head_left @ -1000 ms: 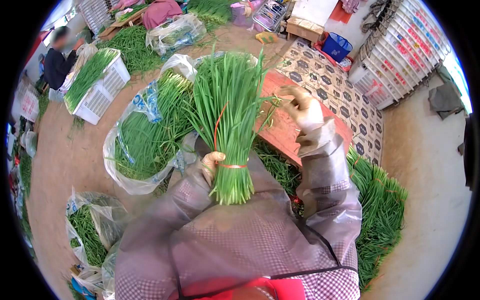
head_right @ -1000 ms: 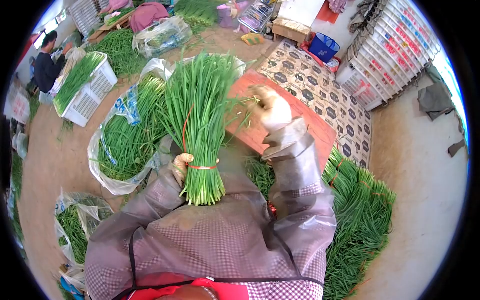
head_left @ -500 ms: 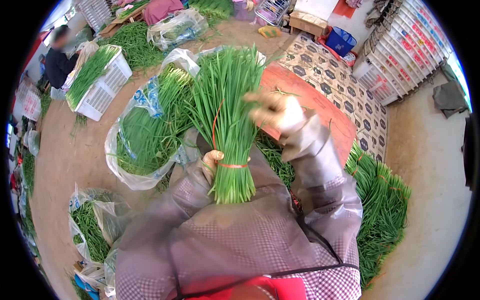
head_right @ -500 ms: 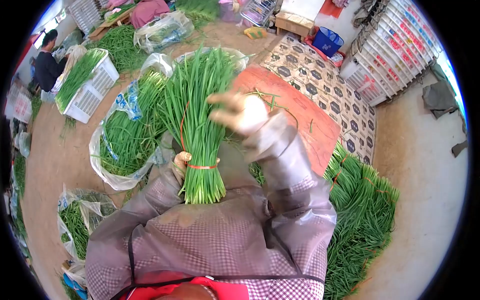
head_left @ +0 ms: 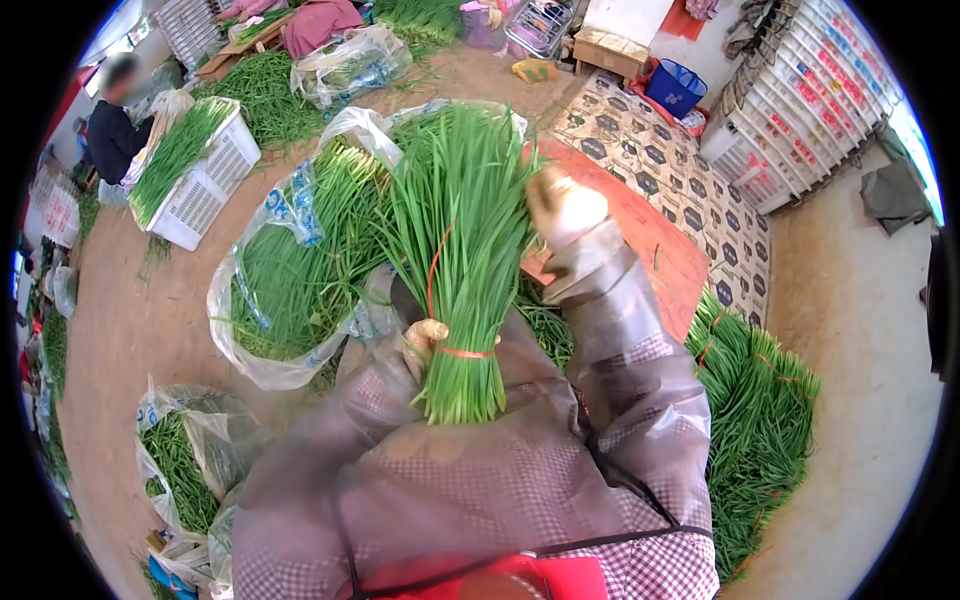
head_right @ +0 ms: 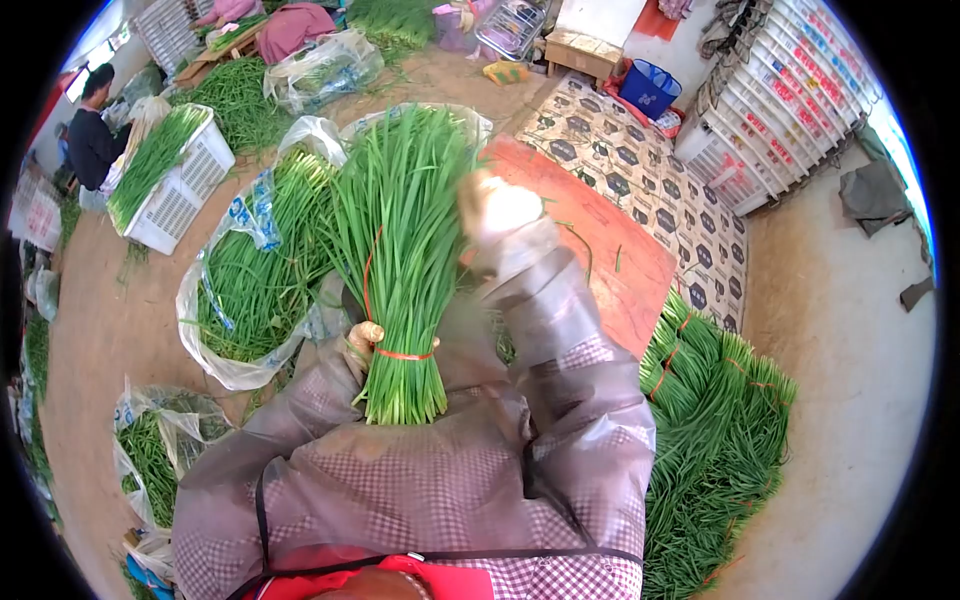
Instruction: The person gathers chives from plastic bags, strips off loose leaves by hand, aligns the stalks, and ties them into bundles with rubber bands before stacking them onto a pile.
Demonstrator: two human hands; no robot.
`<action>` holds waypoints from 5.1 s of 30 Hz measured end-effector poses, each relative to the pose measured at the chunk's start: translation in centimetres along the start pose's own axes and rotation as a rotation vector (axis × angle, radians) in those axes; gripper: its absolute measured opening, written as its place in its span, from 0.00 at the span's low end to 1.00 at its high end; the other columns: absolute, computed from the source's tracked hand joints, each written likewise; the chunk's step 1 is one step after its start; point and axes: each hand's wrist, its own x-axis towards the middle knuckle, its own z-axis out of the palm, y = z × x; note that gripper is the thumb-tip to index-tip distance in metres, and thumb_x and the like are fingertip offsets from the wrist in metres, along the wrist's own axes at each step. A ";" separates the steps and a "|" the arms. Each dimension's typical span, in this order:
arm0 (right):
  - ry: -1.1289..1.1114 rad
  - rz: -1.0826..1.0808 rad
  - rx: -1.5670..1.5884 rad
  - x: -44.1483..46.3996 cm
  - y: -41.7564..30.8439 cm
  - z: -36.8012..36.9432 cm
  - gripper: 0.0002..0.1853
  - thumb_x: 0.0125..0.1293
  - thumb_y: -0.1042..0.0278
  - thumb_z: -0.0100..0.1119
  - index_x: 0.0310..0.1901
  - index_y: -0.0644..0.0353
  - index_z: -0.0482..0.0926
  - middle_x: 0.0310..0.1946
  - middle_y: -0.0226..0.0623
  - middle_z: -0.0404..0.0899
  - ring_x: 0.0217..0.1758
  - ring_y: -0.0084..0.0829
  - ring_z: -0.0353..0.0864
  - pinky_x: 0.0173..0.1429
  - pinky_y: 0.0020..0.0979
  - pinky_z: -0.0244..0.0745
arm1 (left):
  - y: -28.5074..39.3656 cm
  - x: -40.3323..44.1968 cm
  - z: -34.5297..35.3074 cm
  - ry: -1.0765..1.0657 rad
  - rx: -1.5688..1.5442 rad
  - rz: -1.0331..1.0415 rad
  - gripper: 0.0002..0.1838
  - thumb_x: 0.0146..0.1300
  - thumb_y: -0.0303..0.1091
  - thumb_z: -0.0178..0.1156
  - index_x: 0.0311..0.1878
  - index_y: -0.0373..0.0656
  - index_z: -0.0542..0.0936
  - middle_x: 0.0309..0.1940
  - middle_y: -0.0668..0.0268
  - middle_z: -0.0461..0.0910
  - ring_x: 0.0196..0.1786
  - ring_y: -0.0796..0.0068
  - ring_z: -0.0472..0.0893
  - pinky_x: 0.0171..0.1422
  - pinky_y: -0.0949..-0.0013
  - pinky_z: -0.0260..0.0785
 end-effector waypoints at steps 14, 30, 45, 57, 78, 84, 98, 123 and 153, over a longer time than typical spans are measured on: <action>0.013 -0.017 0.168 2.8 4.9 -5.7 0.24 0.63 0.74 0.52 0.61 0.46 0.73 0.52 0.45 0.77 0.44 0.41 0.82 0.48 0.33 0.77 | -0.2 0.2 -0.5 -0.013 0.012 -0.022 0.43 0.42 0.39 0.61 0.64 0.30 0.64 0.60 0.39 0.68 0.65 0.45 0.68 0.72 0.47 0.56; -0.527 0.130 -0.035 8.6 1.2 -6.8 0.21 0.62 0.71 0.50 0.58 0.43 0.75 0.39 0.44 0.81 0.44 0.42 0.82 0.49 0.39 0.76 | -0.5 0.6 0.0 0.033 -0.003 -0.001 0.41 0.42 0.35 0.64 0.63 0.32 0.67 0.57 0.44 0.73 0.61 0.43 0.71 0.70 0.45 0.58; -0.760 -0.119 -0.390 11.0 4.4 0.1 0.19 0.67 0.61 0.46 0.59 0.34 0.73 0.39 0.45 0.81 0.43 0.46 0.82 0.45 0.42 0.76 | -0.7 1.7 0.8 -0.002 0.060 -0.045 0.40 0.43 0.36 0.64 0.63 0.32 0.67 0.56 0.45 0.73 0.60 0.46 0.73 0.68 0.46 0.61; -0.214 0.208 -0.114 7.0 12.4 -4.9 0.35 0.65 0.50 0.55 0.70 0.54 0.56 0.55 0.56 0.73 0.61 0.47 0.73 0.60 0.35 0.69 | 2.6 2.3 1.4 0.032 -0.013 0.080 0.43 0.41 0.39 0.63 0.64 0.32 0.65 0.59 0.45 0.71 0.61 0.46 0.71 0.66 0.45 0.65; -0.328 0.379 1.060 -6.8 -2.7 -5.7 0.08 0.63 0.74 0.60 0.43 0.64 0.81 0.37 0.32 0.81 0.35 0.22 0.77 0.41 0.24 0.73 | 7.1 6.7 4.7 0.242 0.139 0.400 0.25 0.54 0.36 0.60 0.54 0.34 0.74 0.47 0.52 0.80 0.49 0.56 0.80 0.59 0.53 0.72; -0.318 -0.352 0.306 -6.0 -6.7 -6.5 0.25 0.48 0.64 0.65 0.51 0.50 0.79 0.55 0.38 0.72 0.63 0.46 0.68 0.63 0.45 0.64 | 6.2 7.1 7.9 0.271 0.059 0.350 0.23 0.57 0.37 0.58 0.54 0.37 0.74 0.46 0.52 0.80 0.47 0.55 0.81 0.56 0.53 0.73; -0.303 -0.490 0.355 -13.9 -0.6 -5.0 0.13 0.48 0.69 0.59 0.39 0.56 0.79 0.46 0.32 0.79 0.56 0.41 0.73 0.54 0.43 0.68 | 7.5 8.3 5.0 0.357 0.172 0.564 0.18 0.56 0.32 0.60 0.50 0.36 0.76 0.44 0.56 0.81 0.46 0.60 0.81 0.56 0.54 0.74; -0.194 -0.056 0.430 -17.9 7.7 -13.6 0.50 0.30 0.57 0.77 0.62 0.55 0.67 0.53 0.41 0.73 0.61 0.41 0.70 0.65 0.48 0.60 | -1.4 13.2 12.0 0.184 0.274 -0.402 0.44 0.60 0.62 0.55 0.68 0.35 0.59 0.58 0.43 0.70 0.51 0.43 0.78 0.41 0.39 0.77; 0.489 0.766 1.172 -28.3 3.3 -20.6 0.31 0.50 0.76 0.72 0.58 0.63 0.71 0.51 0.38 0.79 0.55 0.31 0.77 0.61 0.35 0.71 | -15.8 19.4 21.3 -0.420 1.226 0.247 0.40 0.53 0.34 0.66 0.68 0.37 0.60 0.61 0.59 0.67 0.63 0.65 0.67 0.68 0.61 0.58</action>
